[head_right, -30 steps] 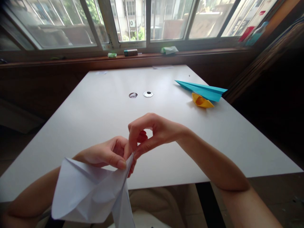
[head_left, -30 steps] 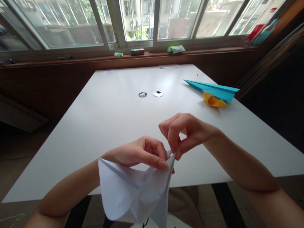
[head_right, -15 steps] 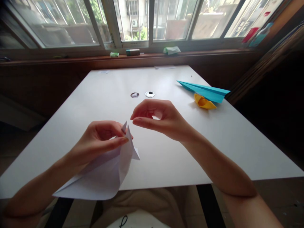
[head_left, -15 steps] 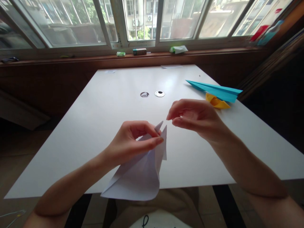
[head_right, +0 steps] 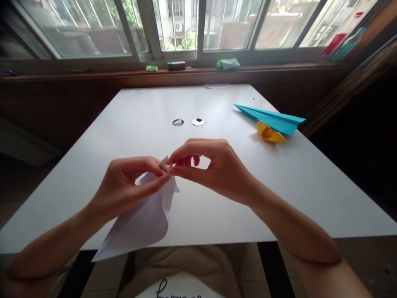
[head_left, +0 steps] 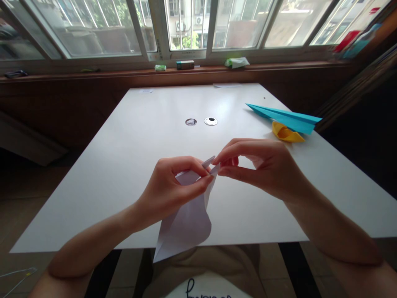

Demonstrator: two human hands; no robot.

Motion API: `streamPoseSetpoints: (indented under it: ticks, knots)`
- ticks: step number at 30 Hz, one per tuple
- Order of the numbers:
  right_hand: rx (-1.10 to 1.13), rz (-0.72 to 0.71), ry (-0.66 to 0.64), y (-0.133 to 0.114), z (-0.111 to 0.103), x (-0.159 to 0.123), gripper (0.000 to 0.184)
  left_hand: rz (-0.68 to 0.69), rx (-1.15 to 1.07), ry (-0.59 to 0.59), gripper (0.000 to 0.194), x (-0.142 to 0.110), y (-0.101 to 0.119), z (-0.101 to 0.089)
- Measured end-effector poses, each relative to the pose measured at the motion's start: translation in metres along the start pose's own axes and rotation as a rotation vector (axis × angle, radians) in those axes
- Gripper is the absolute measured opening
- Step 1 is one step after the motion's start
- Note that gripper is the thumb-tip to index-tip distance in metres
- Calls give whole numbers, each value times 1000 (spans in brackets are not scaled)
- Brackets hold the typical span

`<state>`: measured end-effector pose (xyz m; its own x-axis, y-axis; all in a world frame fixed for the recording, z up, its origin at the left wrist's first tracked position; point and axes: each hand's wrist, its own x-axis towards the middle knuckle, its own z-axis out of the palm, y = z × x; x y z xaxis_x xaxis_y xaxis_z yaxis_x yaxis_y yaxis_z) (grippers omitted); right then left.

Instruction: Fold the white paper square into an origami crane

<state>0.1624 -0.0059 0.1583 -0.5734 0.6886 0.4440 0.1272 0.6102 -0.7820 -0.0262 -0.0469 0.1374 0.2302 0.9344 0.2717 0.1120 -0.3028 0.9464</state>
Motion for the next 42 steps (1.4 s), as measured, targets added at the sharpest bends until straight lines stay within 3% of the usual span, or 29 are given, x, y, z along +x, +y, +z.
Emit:
streamPoseSetpoints:
  ticks: [26,42]
  knots:
    - [-21,48,75,3,5,0,5,41,61,42,4,-2,-1,6]
    - [1,82,85,1,6,-1,14,95,181,92,4,-2,-1,7]
